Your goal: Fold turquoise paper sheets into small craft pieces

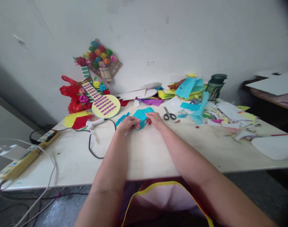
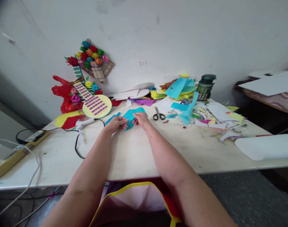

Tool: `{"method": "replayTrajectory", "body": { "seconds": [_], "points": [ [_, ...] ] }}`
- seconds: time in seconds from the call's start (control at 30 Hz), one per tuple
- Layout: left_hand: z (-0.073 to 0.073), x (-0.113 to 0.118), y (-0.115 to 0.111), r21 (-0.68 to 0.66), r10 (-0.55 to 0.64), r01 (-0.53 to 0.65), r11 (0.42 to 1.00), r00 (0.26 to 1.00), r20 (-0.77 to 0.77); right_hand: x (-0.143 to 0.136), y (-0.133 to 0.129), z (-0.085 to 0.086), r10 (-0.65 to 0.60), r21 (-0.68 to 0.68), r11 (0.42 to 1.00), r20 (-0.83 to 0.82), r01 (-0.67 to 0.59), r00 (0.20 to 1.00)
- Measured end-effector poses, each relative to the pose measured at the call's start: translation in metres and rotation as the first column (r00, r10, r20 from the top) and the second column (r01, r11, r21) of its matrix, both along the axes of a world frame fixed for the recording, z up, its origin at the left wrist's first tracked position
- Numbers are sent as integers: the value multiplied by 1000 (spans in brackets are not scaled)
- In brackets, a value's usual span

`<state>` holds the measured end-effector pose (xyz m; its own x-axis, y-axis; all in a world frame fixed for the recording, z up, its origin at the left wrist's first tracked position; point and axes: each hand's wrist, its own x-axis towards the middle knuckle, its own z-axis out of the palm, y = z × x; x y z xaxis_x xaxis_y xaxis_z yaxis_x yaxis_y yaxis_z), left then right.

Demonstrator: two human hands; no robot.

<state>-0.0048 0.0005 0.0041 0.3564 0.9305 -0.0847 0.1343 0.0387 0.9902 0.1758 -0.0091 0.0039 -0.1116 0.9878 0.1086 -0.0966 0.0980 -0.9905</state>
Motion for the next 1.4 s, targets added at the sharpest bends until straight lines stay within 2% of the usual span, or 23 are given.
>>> {"method": "replayTrajectory", "body": {
  "seconds": [0.17,0.3,0.47,0.57,0.93,1.2,1.4],
  "points": [
    [1,2,-1,37,9,-11,999,999,47,0,2,-3,1,-1,1000,-36,-1,999],
    [2,8,-3,67,43,-48,997,996,81,-3,4,-8,39,-67,997,-46,-42,998],
    [4,14,-7,18,24,-25,1000,998,65,-10,3,-10,-106,-51,993,-7,105,994],
    [5,14,-8,-32,-1,2,999,998,56,-11,2,-7,-136,-40,990,52,138,989],
    [4,8,-5,-61,-71,68,996,995,-64,-7,5,-5,-138,-8,990,171,141,976],
    [7,8,-7,-37,-9,0,999,973,-231,-3,6,-5,-151,3,988,135,152,979],
    [6,5,-6,7,-12,14,1000,965,-263,-2,6,-3,-157,-17,987,129,160,979]
  ]
}}
